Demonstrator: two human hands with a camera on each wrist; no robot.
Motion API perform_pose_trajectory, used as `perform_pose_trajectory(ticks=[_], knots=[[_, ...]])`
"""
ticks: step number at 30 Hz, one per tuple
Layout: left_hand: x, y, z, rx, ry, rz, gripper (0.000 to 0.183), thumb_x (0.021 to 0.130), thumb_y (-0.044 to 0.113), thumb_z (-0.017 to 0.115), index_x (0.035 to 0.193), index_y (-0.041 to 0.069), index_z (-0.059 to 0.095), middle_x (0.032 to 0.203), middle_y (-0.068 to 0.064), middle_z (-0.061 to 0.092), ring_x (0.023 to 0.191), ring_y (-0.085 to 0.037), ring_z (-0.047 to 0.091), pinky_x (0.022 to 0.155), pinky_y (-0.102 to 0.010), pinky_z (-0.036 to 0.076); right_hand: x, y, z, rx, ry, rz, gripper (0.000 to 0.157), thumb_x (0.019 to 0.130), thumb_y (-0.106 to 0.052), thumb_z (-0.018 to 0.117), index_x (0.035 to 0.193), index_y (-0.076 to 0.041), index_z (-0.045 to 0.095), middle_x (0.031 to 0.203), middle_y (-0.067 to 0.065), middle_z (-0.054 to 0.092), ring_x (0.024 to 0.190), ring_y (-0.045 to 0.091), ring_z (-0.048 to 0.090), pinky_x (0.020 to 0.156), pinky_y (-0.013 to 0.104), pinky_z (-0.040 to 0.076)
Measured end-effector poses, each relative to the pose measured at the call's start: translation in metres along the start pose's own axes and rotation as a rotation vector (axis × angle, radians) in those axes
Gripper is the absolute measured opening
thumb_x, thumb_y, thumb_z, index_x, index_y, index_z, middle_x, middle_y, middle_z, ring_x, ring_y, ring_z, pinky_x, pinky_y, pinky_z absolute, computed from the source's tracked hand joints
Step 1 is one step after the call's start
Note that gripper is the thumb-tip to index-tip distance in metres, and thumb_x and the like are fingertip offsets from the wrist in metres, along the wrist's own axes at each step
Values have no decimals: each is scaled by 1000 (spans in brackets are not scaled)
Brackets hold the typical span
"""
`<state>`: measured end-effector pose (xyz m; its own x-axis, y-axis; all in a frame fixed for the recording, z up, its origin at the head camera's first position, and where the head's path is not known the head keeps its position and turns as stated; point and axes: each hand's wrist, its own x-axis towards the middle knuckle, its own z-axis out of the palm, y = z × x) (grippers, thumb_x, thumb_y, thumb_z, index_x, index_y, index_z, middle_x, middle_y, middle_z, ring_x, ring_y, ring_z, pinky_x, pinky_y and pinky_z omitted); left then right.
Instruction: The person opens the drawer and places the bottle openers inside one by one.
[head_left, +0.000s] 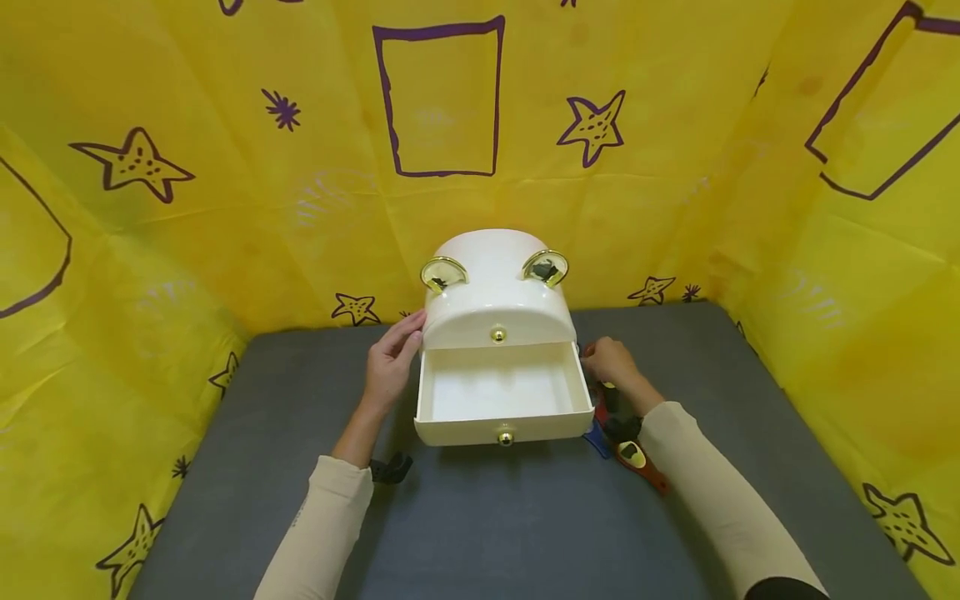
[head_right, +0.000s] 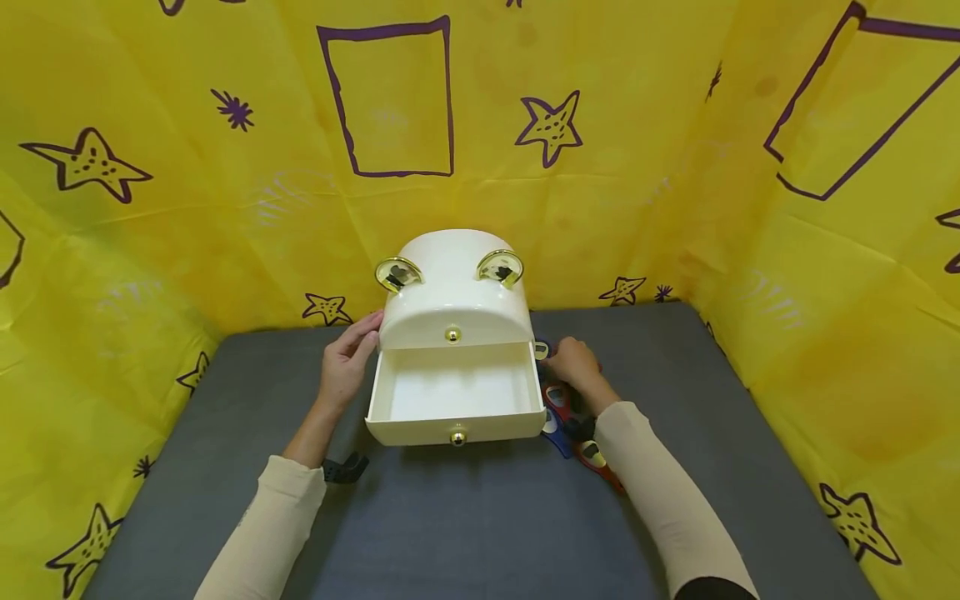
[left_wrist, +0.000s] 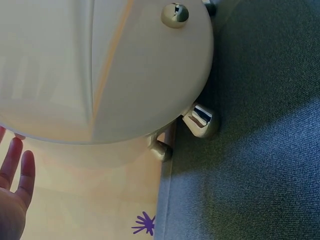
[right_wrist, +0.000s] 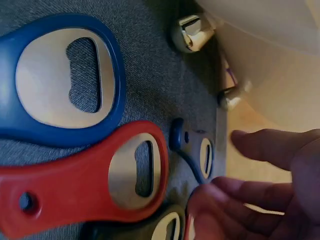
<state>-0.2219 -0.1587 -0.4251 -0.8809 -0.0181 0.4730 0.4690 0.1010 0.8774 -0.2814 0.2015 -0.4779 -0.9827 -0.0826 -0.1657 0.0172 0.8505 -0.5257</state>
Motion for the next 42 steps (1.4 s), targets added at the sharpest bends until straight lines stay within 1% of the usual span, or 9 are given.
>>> perform_pose_trajectory(ticks=[3, 8, 14, 24, 28, 32, 34, 38, 42], knots=[[-1, 10, 2, 2, 2, 9, 30, 94, -7, 55, 122, -15, 59, 133, -34, 53, 118, 6, 55, 99, -12, 46, 1, -4, 4, -114, -13, 31, 32, 89, -21, 53, 60, -10, 53, 63, 9, 54, 60, 26, 52, 50, 33, 40], [-1, 11, 2, 1, 0, 21, 29, 93, -8, 55, 121, -16, 59, 132, -35, 53, 118, 6, 55, 98, -12, 46, 1, -11, 13, -195, -19, 105, 32, 97, -15, 43, 92, 3, 69, 105, 28, 68, 93, 46, 65, 66, 53, 55], [-1, 9, 3, 7, -7, 21, 29, 94, -7, 55, 121, -15, 60, 133, -32, 55, 119, 4, 55, 98, -12, 47, 1, -16, 23, -200, 35, 113, 31, 99, -7, 41, 93, 6, 68, 101, 28, 69, 86, 44, 67, 65, 54, 57], [-2, 11, 1, 41, -2, 30, 29, 94, -5, 56, 121, -14, 60, 132, -31, 56, 118, 4, 55, 97, -11, 47, 3, -7, 34, -231, 184, -55, 27, 90, 2, 46, 75, 6, 67, 84, 27, 70, 78, 43, 68, 68, 55, 57], [-2, 11, 1, 42, -6, 26, 29, 94, -5, 56, 122, -14, 60, 133, -32, 55, 118, 6, 54, 96, -10, 46, 0, -2, 30, -175, 193, -84, 26, 86, 2, 48, 62, 2, 57, 67, 21, 63, 69, 40, 64, 61, 50, 55], [-1, -1, 0, 28, 9, 28, 29, 94, -7, 56, 122, -13, 60, 133, -32, 55, 119, 6, 54, 97, -10, 46, -7, 1, 17, -22, 138, -27, 36, 83, -8, 56, 51, -12, 41, 50, 1, 39, 51, 21, 44, 47, 30, 37], [0, -9, 0, 21, 18, 29, 29, 94, -7, 55, 122, -12, 61, 133, -31, 55, 119, 6, 53, 97, -10, 46, -12, 3, 8, 67, 112, 13, 36, 83, -14, 62, 51, -12, 46, 50, -3, 40, 51, 16, 38, 48, 25, 31], [0, -18, 0, 22, 30, 42, 29, 94, -5, 56, 122, -11, 62, 133, -28, 57, 119, 5, 54, 98, -11, 47, -24, 6, -13, 160, 100, 23, 25, 83, -21, 71, 77, 3, 72, 68, 11, 68, 59, 19, 58, 51, 24, 44], [1, -19, -1, 18, 30, 67, 28, 94, -3, 58, 121, -11, 63, 132, -28, 58, 119, 5, 55, 98, -12, 47, -40, 4, -39, 230, 125, 24, 33, 88, -19, 69, 102, 10, 71, 92, 25, 72, 68, 26, 67, 55, 25, 50]])
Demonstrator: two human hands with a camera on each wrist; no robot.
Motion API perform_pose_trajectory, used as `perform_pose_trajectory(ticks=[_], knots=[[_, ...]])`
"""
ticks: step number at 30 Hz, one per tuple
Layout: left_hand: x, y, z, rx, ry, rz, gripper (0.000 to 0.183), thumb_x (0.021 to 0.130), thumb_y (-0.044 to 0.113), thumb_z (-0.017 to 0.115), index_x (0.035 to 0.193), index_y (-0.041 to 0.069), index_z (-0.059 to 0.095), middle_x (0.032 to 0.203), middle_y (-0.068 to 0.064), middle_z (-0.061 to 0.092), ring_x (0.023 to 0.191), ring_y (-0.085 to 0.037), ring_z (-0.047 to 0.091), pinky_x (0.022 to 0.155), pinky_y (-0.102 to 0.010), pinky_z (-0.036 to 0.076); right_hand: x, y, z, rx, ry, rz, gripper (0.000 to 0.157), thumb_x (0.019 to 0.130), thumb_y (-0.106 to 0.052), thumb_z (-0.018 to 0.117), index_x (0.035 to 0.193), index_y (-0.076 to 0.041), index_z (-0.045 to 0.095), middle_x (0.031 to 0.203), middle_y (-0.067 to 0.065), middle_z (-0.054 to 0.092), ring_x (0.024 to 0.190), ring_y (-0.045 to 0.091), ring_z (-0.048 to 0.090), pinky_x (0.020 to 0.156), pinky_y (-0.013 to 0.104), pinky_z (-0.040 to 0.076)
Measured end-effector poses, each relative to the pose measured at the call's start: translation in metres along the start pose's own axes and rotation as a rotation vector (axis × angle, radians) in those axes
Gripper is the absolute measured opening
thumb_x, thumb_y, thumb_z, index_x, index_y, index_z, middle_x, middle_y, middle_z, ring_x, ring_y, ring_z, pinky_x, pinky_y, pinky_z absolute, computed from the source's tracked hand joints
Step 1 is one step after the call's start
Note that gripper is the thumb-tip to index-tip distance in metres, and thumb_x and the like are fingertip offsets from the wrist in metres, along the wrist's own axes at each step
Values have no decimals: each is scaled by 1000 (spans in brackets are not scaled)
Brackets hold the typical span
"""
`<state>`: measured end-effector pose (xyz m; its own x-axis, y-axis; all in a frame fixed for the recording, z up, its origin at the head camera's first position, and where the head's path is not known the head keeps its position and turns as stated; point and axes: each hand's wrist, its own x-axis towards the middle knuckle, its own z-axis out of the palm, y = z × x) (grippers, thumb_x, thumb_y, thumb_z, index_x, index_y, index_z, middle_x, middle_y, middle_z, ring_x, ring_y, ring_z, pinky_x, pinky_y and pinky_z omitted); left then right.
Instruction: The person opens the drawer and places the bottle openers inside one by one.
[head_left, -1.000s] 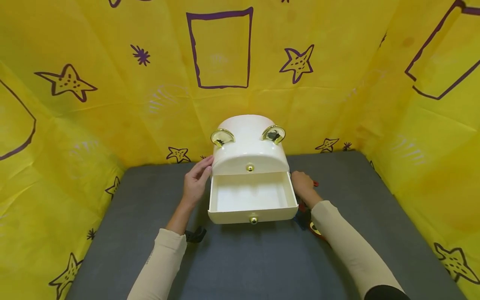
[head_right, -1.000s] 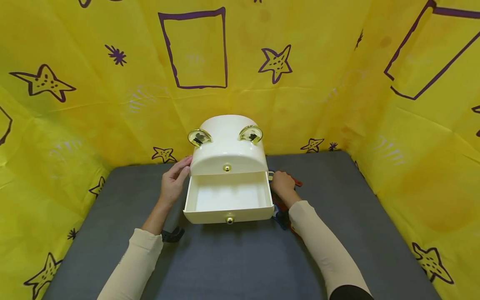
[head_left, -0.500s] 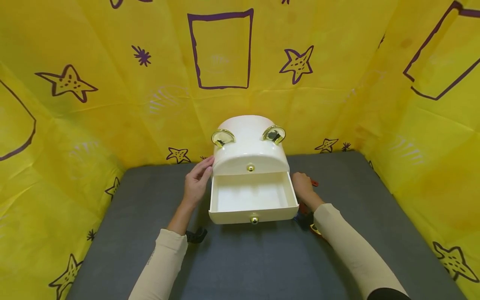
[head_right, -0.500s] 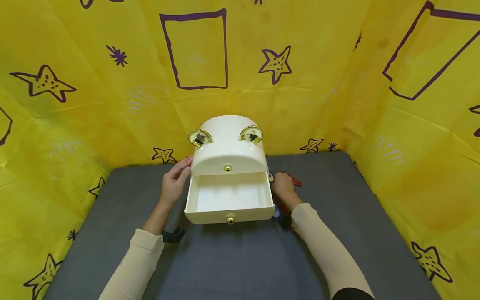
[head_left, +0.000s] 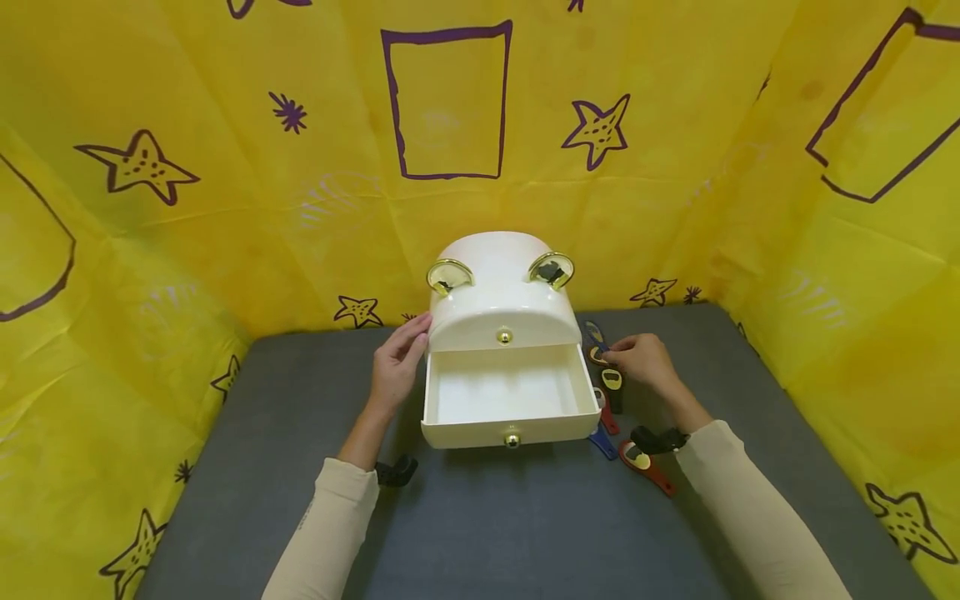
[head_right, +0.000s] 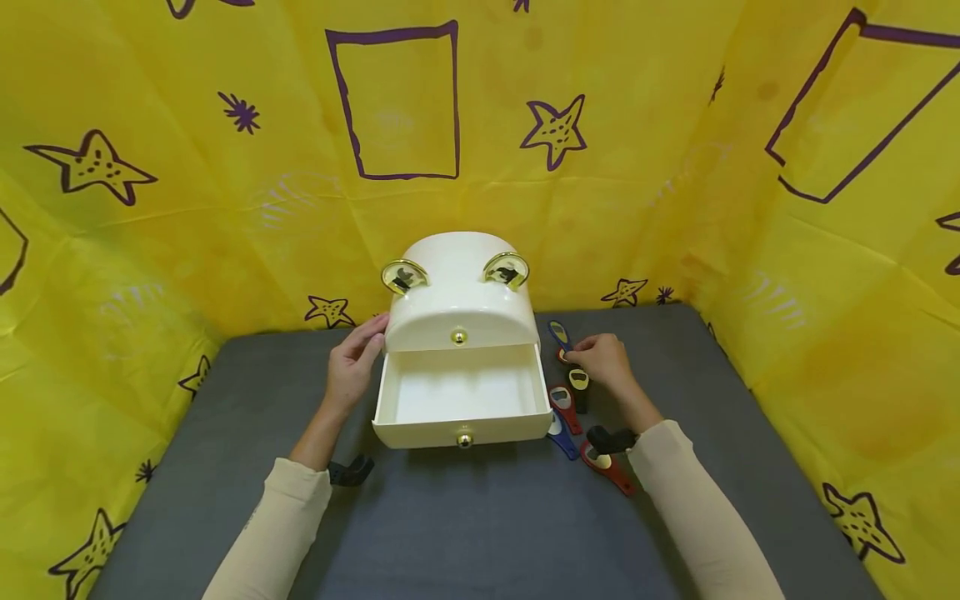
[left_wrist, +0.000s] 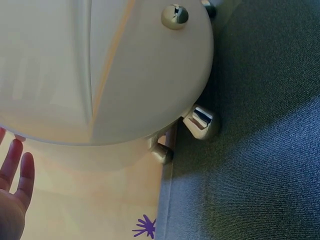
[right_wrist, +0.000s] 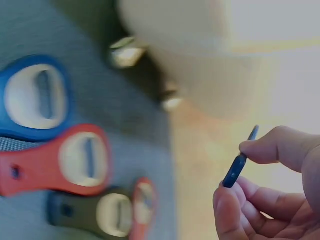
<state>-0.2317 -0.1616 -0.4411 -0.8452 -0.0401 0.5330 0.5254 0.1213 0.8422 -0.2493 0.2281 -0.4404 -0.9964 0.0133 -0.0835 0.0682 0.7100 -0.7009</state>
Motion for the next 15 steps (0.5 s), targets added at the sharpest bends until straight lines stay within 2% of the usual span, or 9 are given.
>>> perform_pose_trajectory(ticks=[6, 9, 12, 15], knots=[[0, 1, 1, 8, -4, -22, 29, 94, -2, 58, 121, -9, 63, 132, -26, 59, 119, 4, 55, 98, -11, 46, -19, -21, -39, 128, 130, 8, 38, 91, -25, 67, 113, 7, 68, 100, 23, 71, 66, 6, 61, 65, 26, 55], [0, 2, 0, 24, -7, -45, 29, 94, -1, 58, 122, -8, 63, 134, -24, 59, 119, 4, 54, 98, -11, 46, -28, -33, -56, 201, 197, 22, 43, 92, -32, 67, 118, 2, 67, 97, 3, 69, 66, 0, 59, 69, 22, 55], [-1, 5, 0, 21, -12, -61, 30, 94, -3, 57, 123, -9, 62, 135, -26, 57, 120, 3, 54, 98, -11, 46, -37, -47, -69, 271, 247, -3, 44, 92, -32, 67, 119, 2, 66, 85, -19, 62, 66, -2, 58, 67, 16, 52], [-1, 18, 1, 23, -23, -68, 30, 94, -4, 56, 123, -11, 61, 134, -28, 56, 119, 4, 54, 97, -10, 46, -45, -60, -77, 339, 271, -57, 42, 92, -26, 68, 119, 6, 64, 77, -30, 59, 66, -4, 59, 64, 11, 50]])
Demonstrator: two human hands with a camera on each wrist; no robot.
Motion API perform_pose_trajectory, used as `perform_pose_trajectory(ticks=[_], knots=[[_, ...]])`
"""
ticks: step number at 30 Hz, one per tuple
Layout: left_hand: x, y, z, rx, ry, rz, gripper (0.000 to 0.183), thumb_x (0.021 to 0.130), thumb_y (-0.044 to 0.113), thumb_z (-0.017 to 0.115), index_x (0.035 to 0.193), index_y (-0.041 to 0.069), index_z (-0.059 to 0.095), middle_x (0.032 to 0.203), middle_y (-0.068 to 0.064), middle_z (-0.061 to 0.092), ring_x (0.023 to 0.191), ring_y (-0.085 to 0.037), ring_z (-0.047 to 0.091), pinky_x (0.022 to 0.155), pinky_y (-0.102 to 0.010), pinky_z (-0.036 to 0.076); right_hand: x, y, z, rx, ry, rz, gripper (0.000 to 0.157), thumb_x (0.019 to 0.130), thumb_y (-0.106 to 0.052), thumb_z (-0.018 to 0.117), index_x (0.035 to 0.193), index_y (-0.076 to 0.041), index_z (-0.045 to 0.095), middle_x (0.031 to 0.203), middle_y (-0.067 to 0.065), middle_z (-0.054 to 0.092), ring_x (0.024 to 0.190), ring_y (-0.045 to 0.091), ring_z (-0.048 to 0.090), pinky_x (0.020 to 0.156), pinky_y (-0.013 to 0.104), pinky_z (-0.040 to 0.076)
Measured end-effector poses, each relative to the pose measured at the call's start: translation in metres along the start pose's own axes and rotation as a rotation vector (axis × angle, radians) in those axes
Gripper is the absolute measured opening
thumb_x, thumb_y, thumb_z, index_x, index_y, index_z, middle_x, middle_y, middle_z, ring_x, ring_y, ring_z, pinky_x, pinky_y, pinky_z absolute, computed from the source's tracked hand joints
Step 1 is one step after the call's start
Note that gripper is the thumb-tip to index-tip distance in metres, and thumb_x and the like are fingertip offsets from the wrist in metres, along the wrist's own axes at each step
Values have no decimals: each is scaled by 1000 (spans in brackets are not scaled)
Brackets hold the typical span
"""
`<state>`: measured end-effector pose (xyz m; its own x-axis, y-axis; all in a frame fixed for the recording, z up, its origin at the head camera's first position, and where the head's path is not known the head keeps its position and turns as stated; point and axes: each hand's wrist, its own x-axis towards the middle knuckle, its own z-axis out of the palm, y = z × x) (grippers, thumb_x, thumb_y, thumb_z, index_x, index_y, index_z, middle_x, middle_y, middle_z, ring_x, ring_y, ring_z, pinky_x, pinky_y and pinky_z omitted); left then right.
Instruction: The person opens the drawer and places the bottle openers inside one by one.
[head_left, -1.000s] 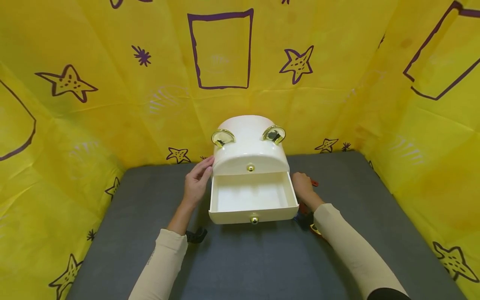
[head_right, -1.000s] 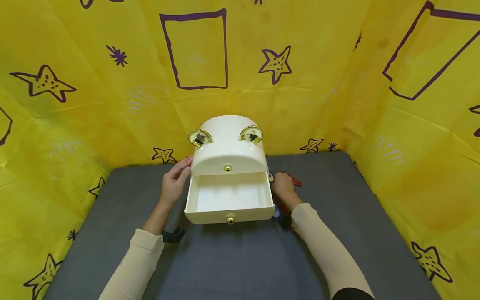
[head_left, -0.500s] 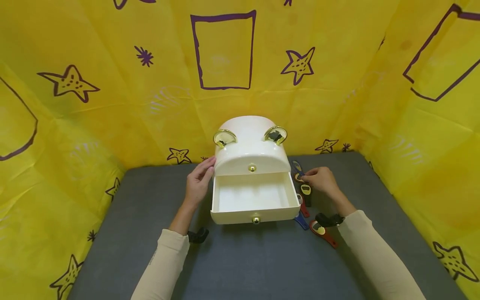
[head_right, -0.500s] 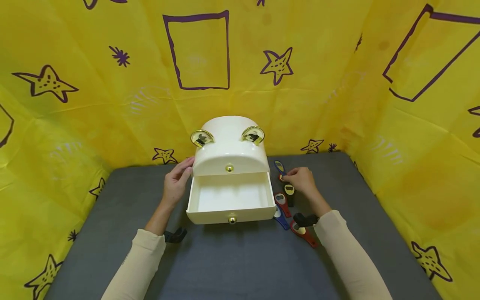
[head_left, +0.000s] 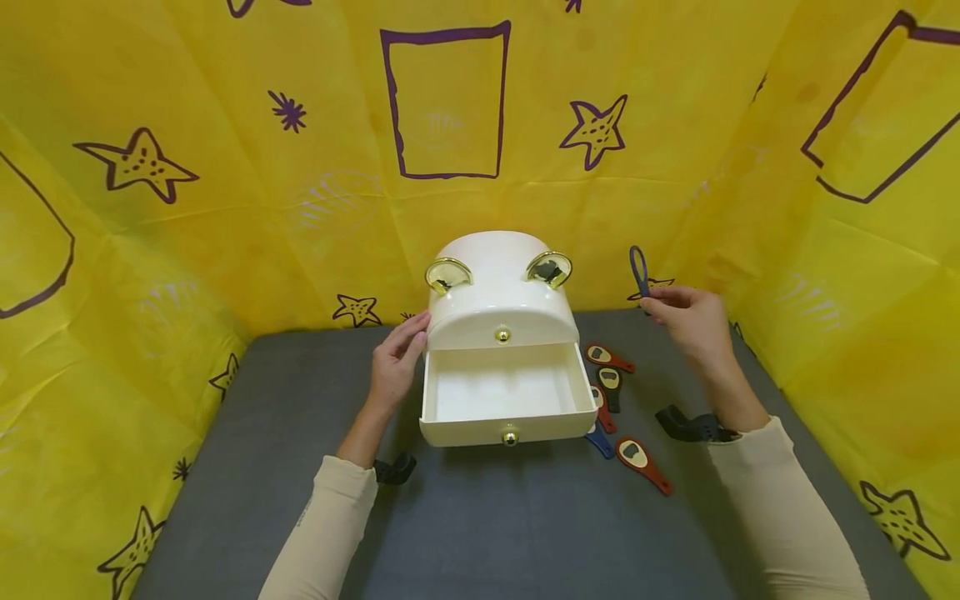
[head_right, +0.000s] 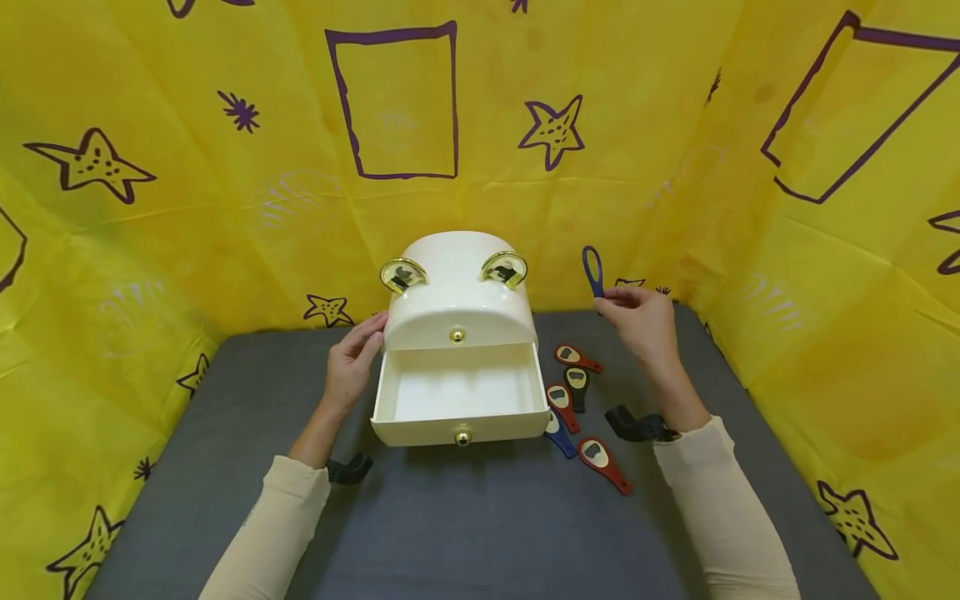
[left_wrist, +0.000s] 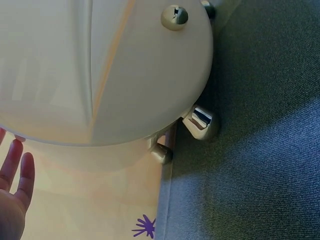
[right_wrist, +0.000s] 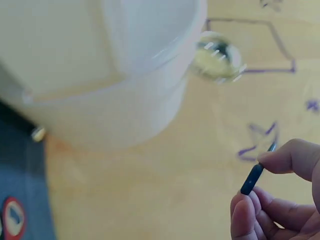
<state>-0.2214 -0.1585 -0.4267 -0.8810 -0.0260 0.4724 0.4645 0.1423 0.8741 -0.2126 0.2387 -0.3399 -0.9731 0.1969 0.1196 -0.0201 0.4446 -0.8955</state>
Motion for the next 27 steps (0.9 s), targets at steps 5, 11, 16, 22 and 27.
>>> perform_pose_trajectory(ticks=[5, 11, 16, 22, 27], knots=[[-1, 16, 0, 16, -13, -5, 30, 95, -3, 57, 122, -12, 61, 134, -28, 56, 118, 5, 54, 96, -10, 47, -11, -22, 3, 46, 16, -86, 38, 89, -19, 71, 116, 8, 65, 73, -30, 60, 68, -7, 60, 64, 9, 51], [-2, 16, 1, 10, -5, 13, 29, 94, -3, 57, 122, -12, 61, 133, -28, 57, 119, 4, 54, 96, -10, 47, -27, -48, 14, 36, 24, -209, 31, 85, -14, 74, 109, 6, 70, 73, -28, 61, 70, -5, 60, 65, 7, 50], [-2, 15, 1, 1, 2, 24, 29, 94, -5, 57, 121, -13, 61, 132, -32, 56, 118, 5, 55, 96, -10, 47, -42, -67, 30, 1, -38, -329, 25, 84, -8, 75, 104, 6, 71, 82, -4, 69, 69, -4, 60, 65, 8, 51], [-2, 14, 1, 7, 7, 15, 29, 93, -5, 57, 121, -14, 61, 132, -32, 56, 117, 6, 54, 96, -9, 46, -56, -78, 57, -18, -208, -384, 20, 82, -4, 75, 100, 5, 71, 88, 19, 70, 70, 7, 60, 65, 13, 52], [0, -5, 0, -5, 15, 23, 29, 93, -7, 56, 121, -13, 61, 132, -32, 56, 118, 6, 54, 97, -9, 46, -64, -80, 80, -31, -343, -438, 16, 81, -3, 75, 95, 2, 73, 82, 12, 69, 70, 13, 60, 64, 18, 52]])
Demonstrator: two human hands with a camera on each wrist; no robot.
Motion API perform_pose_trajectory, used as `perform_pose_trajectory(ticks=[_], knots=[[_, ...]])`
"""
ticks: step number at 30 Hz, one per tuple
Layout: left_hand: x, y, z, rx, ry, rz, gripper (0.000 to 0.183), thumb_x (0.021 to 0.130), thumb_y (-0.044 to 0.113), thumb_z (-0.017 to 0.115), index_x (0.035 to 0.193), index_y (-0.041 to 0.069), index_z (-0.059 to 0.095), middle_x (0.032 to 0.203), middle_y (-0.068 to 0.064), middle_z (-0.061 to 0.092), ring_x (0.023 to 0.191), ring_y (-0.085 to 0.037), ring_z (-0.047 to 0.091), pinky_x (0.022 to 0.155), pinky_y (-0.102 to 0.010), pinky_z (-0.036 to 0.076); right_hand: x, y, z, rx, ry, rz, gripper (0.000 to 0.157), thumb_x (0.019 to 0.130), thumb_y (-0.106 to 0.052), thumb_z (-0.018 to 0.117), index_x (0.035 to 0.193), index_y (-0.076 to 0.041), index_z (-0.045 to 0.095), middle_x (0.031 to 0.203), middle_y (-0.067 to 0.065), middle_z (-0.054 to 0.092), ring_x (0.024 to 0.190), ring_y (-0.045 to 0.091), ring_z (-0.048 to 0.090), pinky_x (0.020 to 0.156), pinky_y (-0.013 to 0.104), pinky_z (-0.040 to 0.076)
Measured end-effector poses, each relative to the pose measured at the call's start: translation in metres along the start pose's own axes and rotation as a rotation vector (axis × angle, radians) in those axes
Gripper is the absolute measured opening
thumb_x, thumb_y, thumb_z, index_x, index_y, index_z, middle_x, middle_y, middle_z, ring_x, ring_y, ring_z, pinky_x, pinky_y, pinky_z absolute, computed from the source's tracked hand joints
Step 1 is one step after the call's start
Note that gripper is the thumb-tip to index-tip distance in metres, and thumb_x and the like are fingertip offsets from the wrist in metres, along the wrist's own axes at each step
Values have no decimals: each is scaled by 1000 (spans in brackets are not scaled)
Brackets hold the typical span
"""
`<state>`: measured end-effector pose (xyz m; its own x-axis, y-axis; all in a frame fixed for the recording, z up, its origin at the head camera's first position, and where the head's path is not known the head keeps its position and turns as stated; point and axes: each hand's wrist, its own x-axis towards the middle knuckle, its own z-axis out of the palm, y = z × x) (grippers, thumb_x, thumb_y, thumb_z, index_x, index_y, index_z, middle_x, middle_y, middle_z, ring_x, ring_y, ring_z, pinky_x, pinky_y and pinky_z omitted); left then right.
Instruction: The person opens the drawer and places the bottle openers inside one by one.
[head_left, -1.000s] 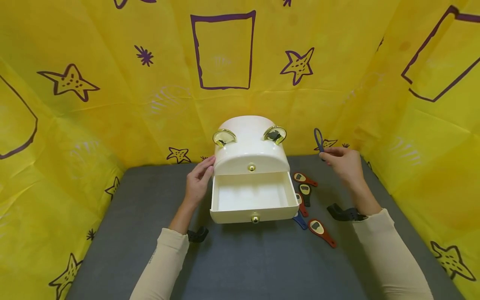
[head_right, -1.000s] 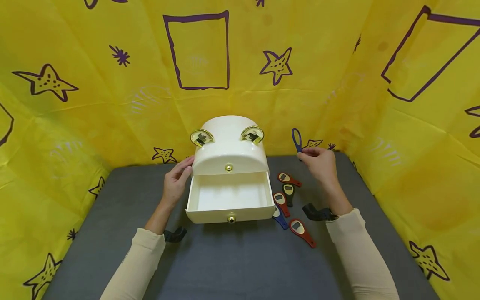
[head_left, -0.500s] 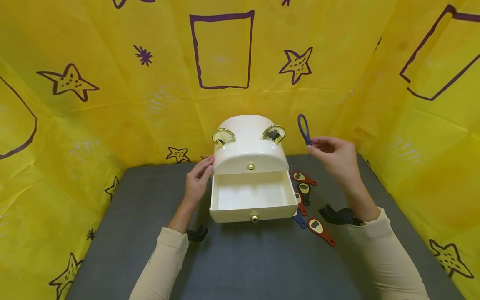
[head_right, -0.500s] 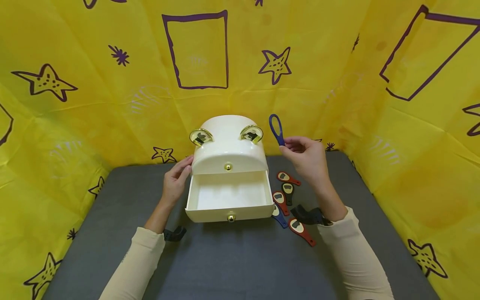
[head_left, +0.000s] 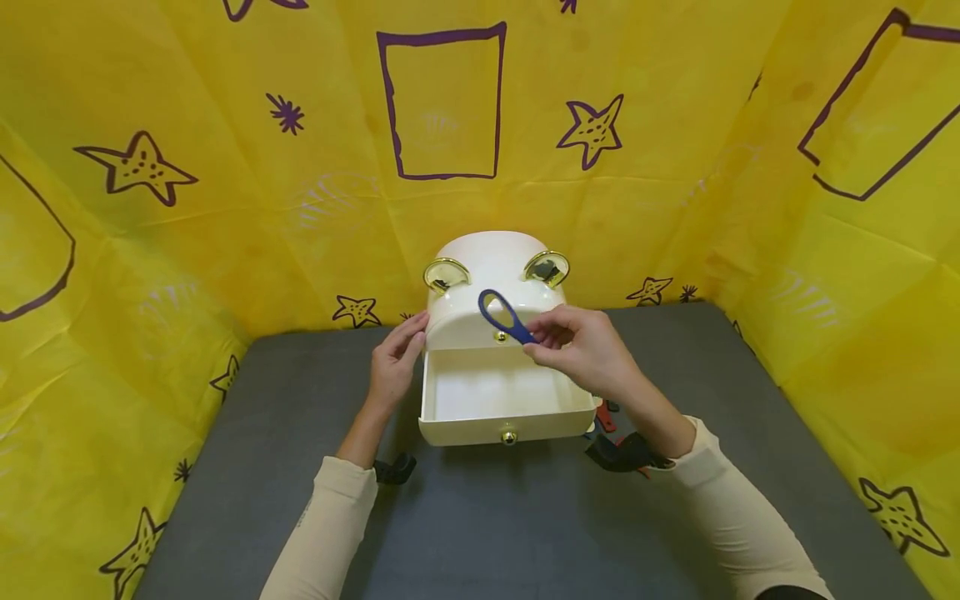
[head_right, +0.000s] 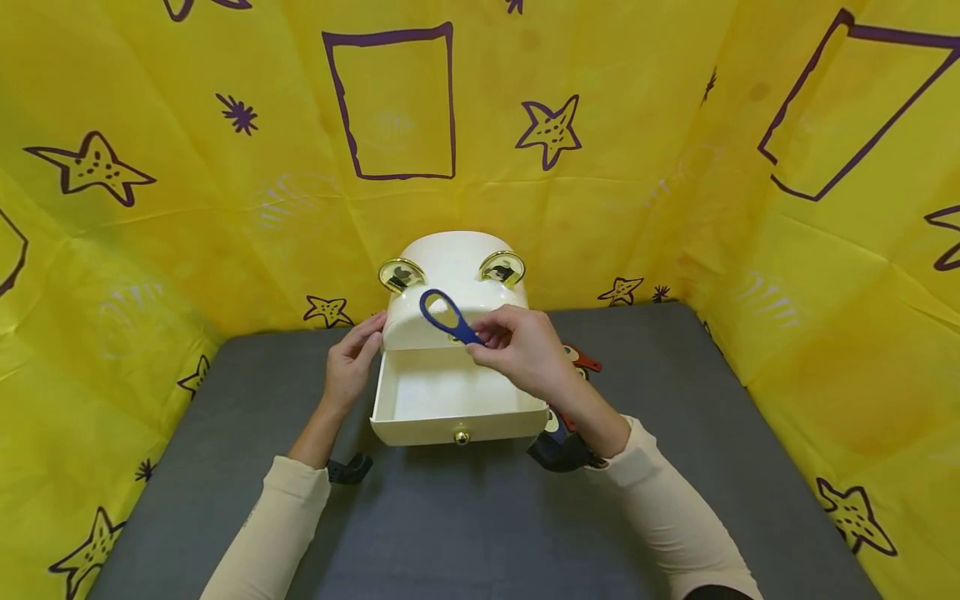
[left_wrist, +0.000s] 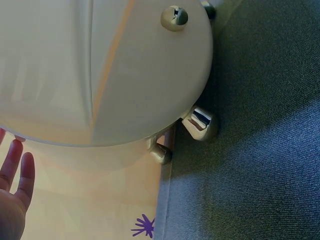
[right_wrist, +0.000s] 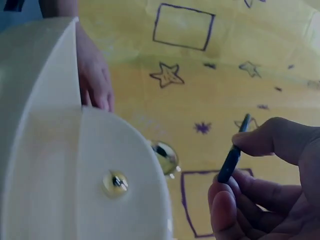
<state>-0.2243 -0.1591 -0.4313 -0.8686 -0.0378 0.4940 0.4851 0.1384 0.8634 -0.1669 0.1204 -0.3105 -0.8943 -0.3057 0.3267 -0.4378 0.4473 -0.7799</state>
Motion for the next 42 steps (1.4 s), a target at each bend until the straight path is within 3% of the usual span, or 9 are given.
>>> perform_pose_trajectory(ticks=[7, 12, 16, 20, 26, 31, 37, 42], knots=[[1, -14, 0, 6, 9, 19, 29, 94, -2, 58, 121, -9, 63, 132, -26, 59, 118, 6, 56, 97, -11, 47, 1, 2, 35, -30, -239, -24, 13, 79, -6, 75, 90, 0, 72, 75, 6, 67, 68, 8, 57, 63, 19, 52], [1, -14, -1, 20, 4, 17, 29, 94, 1, 59, 122, -7, 64, 132, -24, 60, 118, 6, 55, 98, -11, 46, 8, 10, 53, -116, -317, 15, 11, 77, -10, 75, 84, -2, 72, 71, 3, 68, 66, 6, 56, 61, 18, 49], [1, -11, 0, 14, 6, -3, 29, 94, -2, 58, 123, -7, 63, 133, -26, 58, 118, 6, 54, 98, -10, 45, 14, 17, 64, -193, -352, 78, 12, 76, -13, 76, 81, -3, 73, 70, 1, 68, 63, 6, 55, 58, 17, 45], [0, 4, 1, 20, -3, -36, 30, 94, -4, 57, 123, -11, 61, 133, -29, 56, 120, 2, 55, 99, -11, 45, 20, 22, 73, -277, -382, 123, 10, 74, -13, 76, 79, -5, 73, 67, -1, 67, 59, 7, 51, 54, 18, 40], [1, -9, 0, 0, 4, -14, 29, 95, -1, 58, 123, -7, 63, 134, -24, 58, 119, 4, 55, 99, -12, 46, 28, 36, 89, -359, -430, 130, 6, 72, -8, 74, 67, -6, 72, 57, -5, 60, 54, 8, 45, 49, 17, 34], [-1, 11, 2, -8, 1, -6, 28, 94, -6, 57, 120, -13, 61, 131, -31, 56, 118, 3, 56, 98, -10, 45, 30, 40, 99, -402, -475, 143, 11, 70, -9, 75, 61, -8, 69, 55, -9, 54, 53, 8, 45, 49, 18, 35], [-1, 20, 1, 0, -8, 8, 28, 94, -6, 56, 120, -14, 61, 131, -32, 56, 117, 5, 56, 97, -11, 47, 31, 38, 105, -395, -490, 129, 15, 73, -13, 78, 62, -9, 69, 57, -7, 56, 56, 9, 47, 52, 20, 38], [-2, 20, 2, 0, -11, 3, 28, 94, -6, 56, 120, -14, 60, 131, -32, 56, 117, 5, 56, 97, -11, 46, 26, 33, 90, -274, -471, 115, 13, 78, -18, 78, 77, -6, 74, 69, -2, 67, 63, 7, 52, 59, 18, 44]])
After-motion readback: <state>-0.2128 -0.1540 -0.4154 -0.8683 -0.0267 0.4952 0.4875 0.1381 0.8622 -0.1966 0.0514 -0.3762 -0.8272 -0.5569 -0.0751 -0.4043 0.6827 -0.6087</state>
